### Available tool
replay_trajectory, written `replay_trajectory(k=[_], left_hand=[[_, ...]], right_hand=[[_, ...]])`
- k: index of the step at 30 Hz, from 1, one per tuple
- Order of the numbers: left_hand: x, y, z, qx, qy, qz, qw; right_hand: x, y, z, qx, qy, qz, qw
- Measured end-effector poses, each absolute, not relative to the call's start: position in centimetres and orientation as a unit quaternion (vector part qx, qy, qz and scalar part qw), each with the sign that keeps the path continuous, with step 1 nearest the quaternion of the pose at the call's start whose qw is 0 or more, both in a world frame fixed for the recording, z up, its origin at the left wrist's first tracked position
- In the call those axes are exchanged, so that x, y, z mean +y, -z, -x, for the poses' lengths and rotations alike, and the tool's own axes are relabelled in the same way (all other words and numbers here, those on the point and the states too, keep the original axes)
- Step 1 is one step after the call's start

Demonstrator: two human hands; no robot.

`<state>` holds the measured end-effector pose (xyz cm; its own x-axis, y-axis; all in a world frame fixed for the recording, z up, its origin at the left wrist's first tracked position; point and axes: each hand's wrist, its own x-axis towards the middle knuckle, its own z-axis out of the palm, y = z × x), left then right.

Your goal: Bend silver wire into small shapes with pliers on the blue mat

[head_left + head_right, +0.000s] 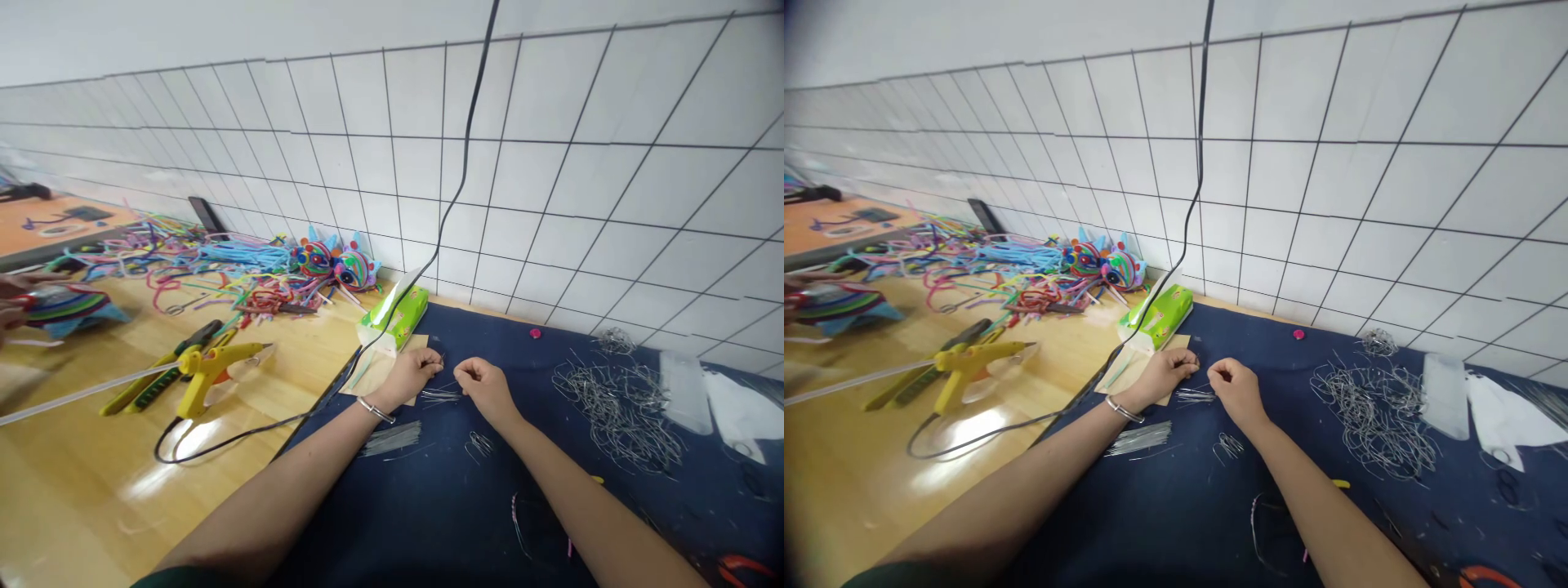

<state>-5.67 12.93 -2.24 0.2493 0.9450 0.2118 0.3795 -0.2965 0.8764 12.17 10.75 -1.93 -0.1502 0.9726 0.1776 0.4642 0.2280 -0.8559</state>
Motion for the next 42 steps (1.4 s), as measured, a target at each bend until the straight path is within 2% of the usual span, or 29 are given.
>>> replay_trajectory(k=[10, 20, 28, 35, 42], left_hand=[[13.0, 2.4, 5.7, 0.47, -0.367, -0.727, 0.34], [13.4, 3.2, 6.2, 0.455, -0.369, -0.721, 0.371], [13.5, 3.2, 6.2, 0.436, -0.37, -0.719, 0.394], [13.6, 3.2, 6.3, 0.428, -0.374, -0.717, 0.403], [13.5, 3.1, 6.3, 0.427, -0.379, -0.717, 0.4]], right_hand=[[10.5, 1.9, -12.2, -0.736, -0.277, 0.513, 0.342], [9.2, 0.7, -12.2, -0.87, -0.16, 0.426, 0.189], [8.7, 0.6, -11.6, -0.907, -0.076, 0.398, 0.12], [8.9, 0.3, -12.1, -0.906, -0.087, 0.396, 0.121], [9.5, 0.3, -12.7, -0.873, -0.14, 0.428, 0.186]])
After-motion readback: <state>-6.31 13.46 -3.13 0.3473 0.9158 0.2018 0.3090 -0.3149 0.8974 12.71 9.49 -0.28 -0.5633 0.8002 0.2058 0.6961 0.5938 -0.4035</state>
